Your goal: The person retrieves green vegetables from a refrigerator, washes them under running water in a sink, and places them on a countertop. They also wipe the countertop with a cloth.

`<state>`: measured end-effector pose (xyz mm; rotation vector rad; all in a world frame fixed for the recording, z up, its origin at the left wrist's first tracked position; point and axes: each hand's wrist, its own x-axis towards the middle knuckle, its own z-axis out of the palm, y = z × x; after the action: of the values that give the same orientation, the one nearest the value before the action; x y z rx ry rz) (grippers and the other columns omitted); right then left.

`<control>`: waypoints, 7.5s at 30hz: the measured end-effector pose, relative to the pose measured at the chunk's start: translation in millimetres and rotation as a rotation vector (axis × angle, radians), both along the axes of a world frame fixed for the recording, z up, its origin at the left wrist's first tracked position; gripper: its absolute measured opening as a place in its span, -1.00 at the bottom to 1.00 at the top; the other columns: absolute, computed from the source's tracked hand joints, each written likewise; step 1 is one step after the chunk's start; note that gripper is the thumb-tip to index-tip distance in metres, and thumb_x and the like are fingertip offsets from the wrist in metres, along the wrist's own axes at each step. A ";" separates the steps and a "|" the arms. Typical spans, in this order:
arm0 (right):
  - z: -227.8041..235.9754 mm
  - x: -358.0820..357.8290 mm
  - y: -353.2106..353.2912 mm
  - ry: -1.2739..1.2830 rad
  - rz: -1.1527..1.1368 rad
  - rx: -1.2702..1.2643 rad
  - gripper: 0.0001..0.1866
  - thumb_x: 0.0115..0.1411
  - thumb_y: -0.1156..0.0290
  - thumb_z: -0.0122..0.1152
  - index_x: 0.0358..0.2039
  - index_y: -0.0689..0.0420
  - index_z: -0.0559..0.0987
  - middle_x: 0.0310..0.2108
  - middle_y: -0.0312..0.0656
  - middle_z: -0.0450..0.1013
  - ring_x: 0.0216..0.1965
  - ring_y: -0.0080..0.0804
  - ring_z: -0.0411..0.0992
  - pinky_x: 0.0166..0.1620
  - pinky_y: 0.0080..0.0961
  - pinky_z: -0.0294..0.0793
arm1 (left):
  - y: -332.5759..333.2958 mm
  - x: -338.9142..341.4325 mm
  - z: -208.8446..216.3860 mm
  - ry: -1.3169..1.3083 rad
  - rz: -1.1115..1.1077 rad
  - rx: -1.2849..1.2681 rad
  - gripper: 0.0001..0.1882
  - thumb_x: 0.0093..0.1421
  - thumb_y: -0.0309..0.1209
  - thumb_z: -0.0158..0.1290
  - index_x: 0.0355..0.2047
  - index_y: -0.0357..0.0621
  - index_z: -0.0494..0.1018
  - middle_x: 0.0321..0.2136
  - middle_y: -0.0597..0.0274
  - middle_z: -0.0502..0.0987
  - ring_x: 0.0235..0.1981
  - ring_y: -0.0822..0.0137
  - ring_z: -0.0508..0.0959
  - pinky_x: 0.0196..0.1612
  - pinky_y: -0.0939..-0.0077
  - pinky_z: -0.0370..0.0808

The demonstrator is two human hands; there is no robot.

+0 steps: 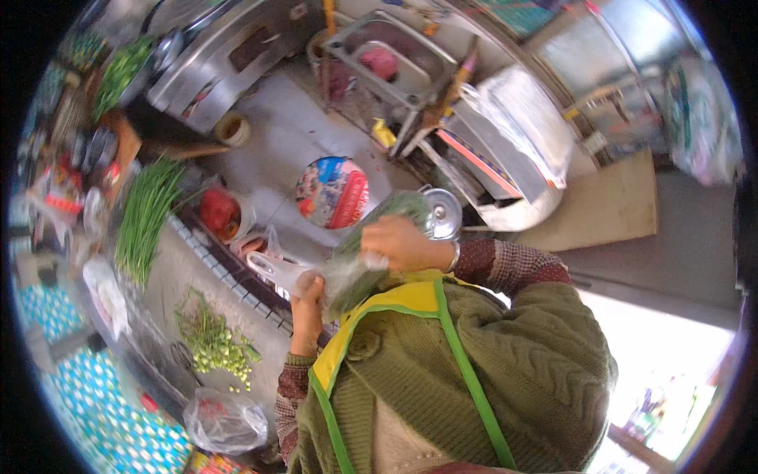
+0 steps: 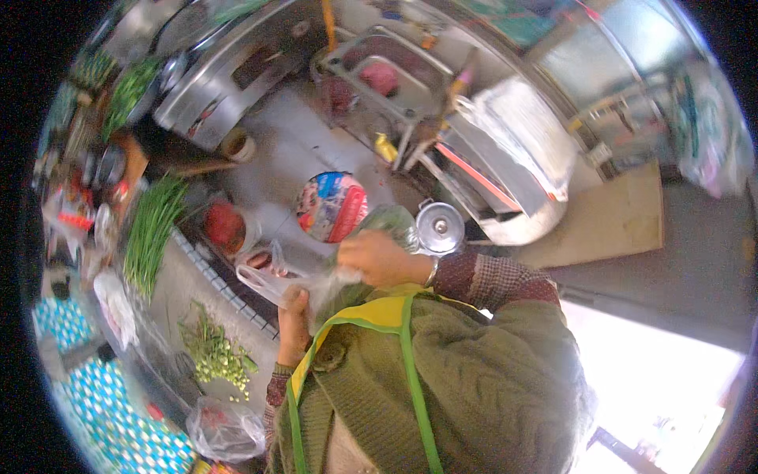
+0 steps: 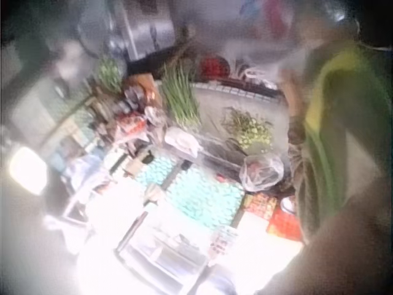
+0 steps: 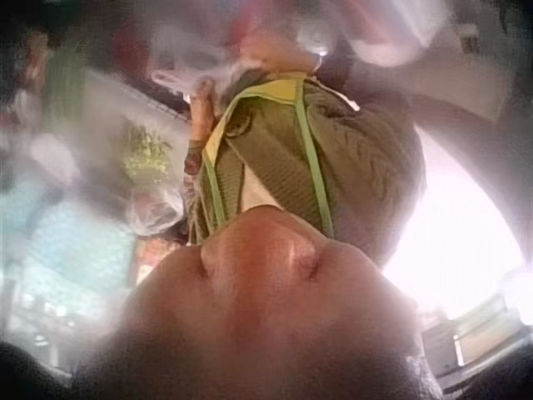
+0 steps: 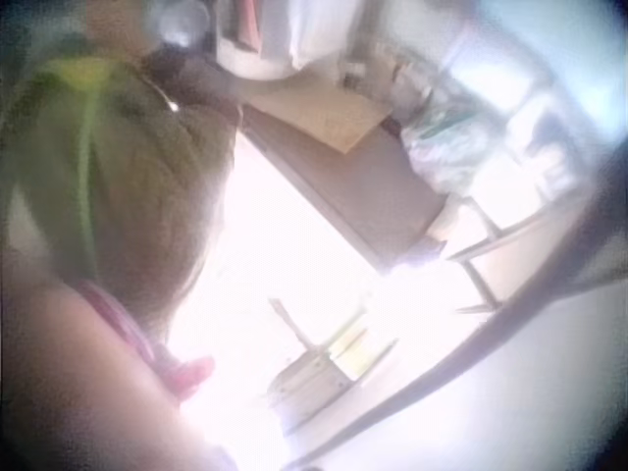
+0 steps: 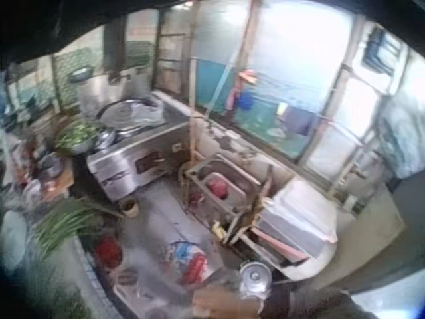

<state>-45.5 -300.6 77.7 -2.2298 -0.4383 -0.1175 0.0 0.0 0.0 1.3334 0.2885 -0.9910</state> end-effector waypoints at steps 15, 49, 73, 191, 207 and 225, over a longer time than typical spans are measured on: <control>86.3 -235.6 -160.2 -0.152 -0.139 0.248 -0.84 0.23 0.33 0.25 -0.27 0.14 0.55 -0.31 -0.09 0.45 -0.18 -0.03 0.44 -0.10 -0.18 0.40 | -239.5 -98.9 28.2 -0.063 -1.006 -0.196 -0.19 0.12 -0.09 0.19 0.29 -0.25 0.24 0.09 0.05 0.40 0.04 0.16 0.45 0.10 0.32 0.40; 67.1 -517.2 -79.8 0.510 -1.008 -0.460 0.35 -0.34 0.09 0.64 0.44 0.05 0.03 0.24 0.07 0.28 0.20 0.00 0.33 0.20 -0.10 0.32 | -450.9 -307.9 49.3 0.782 -2.042 -0.104 -0.05 0.18 0.36 -0.19 0.21 -0.27 0.33 -0.12 -0.03 0.54 -0.27 0.11 0.59 -0.17 0.31 0.55; 210.3 -738.7 -266.2 -0.664 -1.207 1.558 -0.56 0.21 0.38 0.28 0.07 0.29 0.49 -0.08 -0.11 0.57 -0.12 -0.36 0.59 -0.02 -0.38 0.62 | -477.4 -481.2 124.6 0.597 -1.600 -0.639 -0.19 0.41 0.24 -0.35 0.26 -0.28 0.29 -0.17 0.11 0.58 -0.21 0.26 0.53 -0.09 0.34 0.45; 123.8 508.5 -686.0 -0.568 -0.882 0.984 -0.95 0.25 0.45 0.27 -0.36 0.13 0.61 -0.46 -0.48 0.43 -0.39 -0.68 0.33 -0.29 -0.61 0.31 | -202.4 142.1 60.8 0.161 0.556 -0.079 -0.61 0.38 -0.26 0.08 0.16 -0.08 0.40 -0.10 0.18 0.58 -0.14 0.20 0.58 -0.08 0.17 0.55; 114.1 -15.3 -326.4 -0.315 -0.588 1.494 -0.76 0.37 0.30 0.11 -0.02 0.11 0.50 -0.15 -0.32 0.49 -0.12 -0.62 0.45 0.00 -0.57 0.45 | -194.6 221.1 -34.8 -0.003 -0.422 0.065 -0.46 0.44 -0.14 -0.04 0.28 -0.18 0.24 0.00 0.08 0.51 -0.10 0.25 0.54 0.03 0.34 0.50; 43.3 -549.5 -98.3 -0.930 -2.262 0.890 -0.67 0.25 0.35 0.29 -0.02 0.18 0.47 -0.19 -0.28 0.48 -0.20 -0.53 0.46 -0.12 -0.57 0.45 | -373.2 -21.6 63.3 0.016 -1.077 -0.089 -0.61 0.41 -0.25 0.04 0.16 -0.13 0.38 -0.07 0.20 0.56 -0.13 0.34 0.58 -0.01 0.36 0.57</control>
<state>-595.0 -398.9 121.0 -0.6054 1.5081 -1.9275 -21.6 -373.2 63.3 1.3870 -0.5305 -1.8667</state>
